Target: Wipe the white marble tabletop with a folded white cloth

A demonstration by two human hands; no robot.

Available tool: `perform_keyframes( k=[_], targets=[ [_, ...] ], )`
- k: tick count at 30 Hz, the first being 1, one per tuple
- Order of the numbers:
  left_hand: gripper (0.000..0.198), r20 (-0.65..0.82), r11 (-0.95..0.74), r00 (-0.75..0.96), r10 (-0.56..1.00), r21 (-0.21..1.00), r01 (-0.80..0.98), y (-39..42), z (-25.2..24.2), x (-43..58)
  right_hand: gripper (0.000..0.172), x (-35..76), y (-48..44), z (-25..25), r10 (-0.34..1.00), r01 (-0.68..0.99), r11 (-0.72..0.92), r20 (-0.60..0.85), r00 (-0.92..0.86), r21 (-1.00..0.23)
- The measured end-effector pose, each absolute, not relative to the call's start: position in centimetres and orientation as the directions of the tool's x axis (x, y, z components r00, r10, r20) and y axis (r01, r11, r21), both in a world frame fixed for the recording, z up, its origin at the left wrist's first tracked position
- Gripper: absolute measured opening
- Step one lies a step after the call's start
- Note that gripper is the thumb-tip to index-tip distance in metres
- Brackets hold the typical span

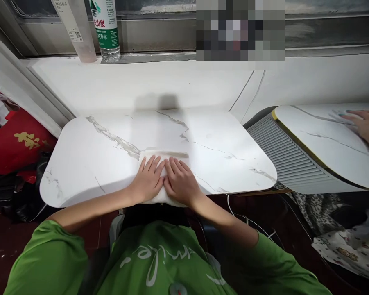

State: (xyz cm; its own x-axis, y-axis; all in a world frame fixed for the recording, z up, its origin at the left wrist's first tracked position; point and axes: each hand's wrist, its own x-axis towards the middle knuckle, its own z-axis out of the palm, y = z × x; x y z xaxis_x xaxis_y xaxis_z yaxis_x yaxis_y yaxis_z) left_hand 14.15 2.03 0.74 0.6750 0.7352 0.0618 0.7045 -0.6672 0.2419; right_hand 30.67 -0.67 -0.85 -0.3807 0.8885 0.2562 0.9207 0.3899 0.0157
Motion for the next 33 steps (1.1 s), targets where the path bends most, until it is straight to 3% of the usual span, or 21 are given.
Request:
perform_keyframes(
  k=[8, 14, 20, 33],
  targets=[
    [0.053, 0.084, -0.525, 0.526, 0.846, 0.304, 0.795, 10.4, 0.3, 14.9, 0.058, 30.2, 8.9, -1.5, 0.902, 0.892, 0.414, 0.213, -0.376, -0.179],
    [0.052, 0.093, -0.474, 0.471, 0.877, 0.322, 0.820, 19.0, 0.6, 15.5, 0.058, 30.0, 18.2, -1.6, 0.934, 0.912, 0.341, 0.191, -0.302, -0.228],
    [0.051, 0.149, -0.458, 0.433, 0.889, 0.287, 0.841, 24.9, 0.4, 16.6, 0.056, 30.1, 24.2, -1.9, 0.935, 0.901, 0.316, 0.260, -0.243, -0.295],
    [0.051, 0.136, -0.481, 0.461, 0.877, 0.254, 0.839, 22.1, 0.3, 15.6, 0.056, 29.3, 20.4, -1.4, 0.954, 0.925, 0.246, 0.242, -0.177, -0.291]
  ],
)
